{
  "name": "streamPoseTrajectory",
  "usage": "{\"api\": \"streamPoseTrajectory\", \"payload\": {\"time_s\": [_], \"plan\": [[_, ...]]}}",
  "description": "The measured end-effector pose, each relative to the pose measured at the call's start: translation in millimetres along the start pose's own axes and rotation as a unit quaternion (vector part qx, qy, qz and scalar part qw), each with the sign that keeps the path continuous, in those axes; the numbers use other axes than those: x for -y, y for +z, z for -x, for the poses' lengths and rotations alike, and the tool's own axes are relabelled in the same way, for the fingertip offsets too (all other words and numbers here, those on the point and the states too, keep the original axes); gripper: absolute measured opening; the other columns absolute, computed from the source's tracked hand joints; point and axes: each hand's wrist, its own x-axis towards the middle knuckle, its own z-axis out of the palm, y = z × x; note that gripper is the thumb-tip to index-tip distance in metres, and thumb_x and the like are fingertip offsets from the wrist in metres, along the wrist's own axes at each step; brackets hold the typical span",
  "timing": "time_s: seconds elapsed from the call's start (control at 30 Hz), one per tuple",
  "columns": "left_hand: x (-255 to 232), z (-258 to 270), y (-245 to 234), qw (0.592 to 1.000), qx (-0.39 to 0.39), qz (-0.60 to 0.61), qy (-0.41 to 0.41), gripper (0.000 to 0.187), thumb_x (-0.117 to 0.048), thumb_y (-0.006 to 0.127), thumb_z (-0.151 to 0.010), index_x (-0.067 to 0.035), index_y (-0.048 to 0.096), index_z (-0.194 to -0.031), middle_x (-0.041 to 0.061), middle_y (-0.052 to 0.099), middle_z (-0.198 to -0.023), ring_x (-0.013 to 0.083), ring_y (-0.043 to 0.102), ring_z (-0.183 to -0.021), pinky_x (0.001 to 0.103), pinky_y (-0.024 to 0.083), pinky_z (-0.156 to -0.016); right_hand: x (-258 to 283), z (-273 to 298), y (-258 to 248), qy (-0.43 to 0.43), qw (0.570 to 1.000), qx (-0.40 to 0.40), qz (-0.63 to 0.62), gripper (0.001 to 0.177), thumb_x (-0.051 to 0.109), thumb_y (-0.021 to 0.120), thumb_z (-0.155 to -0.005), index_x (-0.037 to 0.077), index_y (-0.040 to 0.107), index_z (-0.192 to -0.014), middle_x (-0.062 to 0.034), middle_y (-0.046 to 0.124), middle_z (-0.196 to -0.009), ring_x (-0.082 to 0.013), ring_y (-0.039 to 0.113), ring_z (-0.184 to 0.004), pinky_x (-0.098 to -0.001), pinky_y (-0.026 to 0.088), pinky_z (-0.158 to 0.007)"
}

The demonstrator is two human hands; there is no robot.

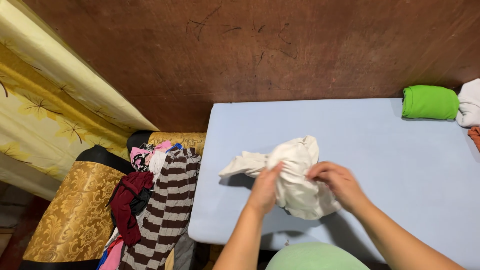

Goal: Fold two white T-shirts and place them on a flat surface.

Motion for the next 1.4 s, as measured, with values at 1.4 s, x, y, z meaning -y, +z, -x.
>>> {"api": "streamPoseTrajectory", "payload": {"time_s": [1.4], "plan": [[-68, -7, -124, 0.987, -0.087, 0.133, 0.022, 0.013, -0.02, 0.055, -0.101, -0.013, 0.062, -0.092, 0.017, 0.062, -0.132, 0.0327, 0.06, -0.12, 0.051, 0.047, -0.107, 71, 9, -167, 0.118, 0.95, -0.127, -0.258, 0.045, 0.03, 0.042, -0.109, 0.002, 0.056, -0.142, -0.0165, 0.06, -0.143, -0.0301, 0.058, -0.127, -0.0517, 0.042, -0.109]]}}
